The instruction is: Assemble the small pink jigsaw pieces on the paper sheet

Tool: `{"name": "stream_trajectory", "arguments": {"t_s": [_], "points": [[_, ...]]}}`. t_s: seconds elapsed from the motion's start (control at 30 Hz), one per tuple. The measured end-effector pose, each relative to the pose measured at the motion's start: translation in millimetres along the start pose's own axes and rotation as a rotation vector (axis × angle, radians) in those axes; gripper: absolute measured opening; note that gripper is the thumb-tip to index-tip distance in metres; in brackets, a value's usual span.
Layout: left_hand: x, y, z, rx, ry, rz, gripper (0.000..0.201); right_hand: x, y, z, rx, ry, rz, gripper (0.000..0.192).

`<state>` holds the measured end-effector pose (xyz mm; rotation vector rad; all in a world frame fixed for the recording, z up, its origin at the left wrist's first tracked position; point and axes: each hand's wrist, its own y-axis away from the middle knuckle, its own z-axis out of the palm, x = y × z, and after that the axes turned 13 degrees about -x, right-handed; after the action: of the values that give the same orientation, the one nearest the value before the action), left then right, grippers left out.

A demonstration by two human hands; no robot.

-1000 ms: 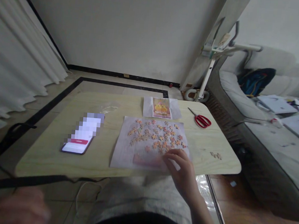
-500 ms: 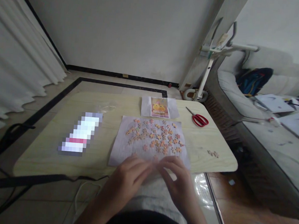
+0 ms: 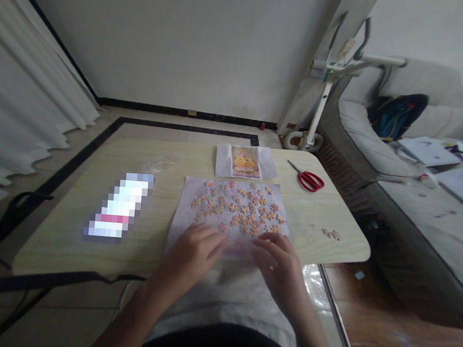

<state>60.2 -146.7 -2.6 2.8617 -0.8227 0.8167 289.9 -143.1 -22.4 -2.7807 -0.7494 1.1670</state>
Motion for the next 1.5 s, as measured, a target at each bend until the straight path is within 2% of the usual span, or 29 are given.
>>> {"name": "stream_trajectory", "arguments": {"t_s": [0.2,0.43,0.8,1.03,1.3,1.5], "points": [[1,-14,4.3,-0.083,-0.029,-0.026,0.012,-7,-1,12,-0.064,0.088,0.007,0.015],[-1,-17,4.5,-0.151,0.010,-0.060,0.013,-6,-3,14,-0.104,0.105,0.023,0.015],[-2,-18,5.7,-0.117,0.020,-0.043,0.012,-5,-4,14,-0.106,0.138,0.016,0.012],[-3,-14,1.2,-0.013,0.050,-0.054,0.011,-5,-4,14,-0.089,0.112,0.014,0.012],[9,-7,21.5,0.314,0.179,-0.093,0.007,-14,-8,12,0.037,-0.069,-0.048,0.019],[19,-4,23.7,0.367,0.190,-0.096,0.003,-24,-16,12,0.038,-0.163,-0.082,0.020]]}}
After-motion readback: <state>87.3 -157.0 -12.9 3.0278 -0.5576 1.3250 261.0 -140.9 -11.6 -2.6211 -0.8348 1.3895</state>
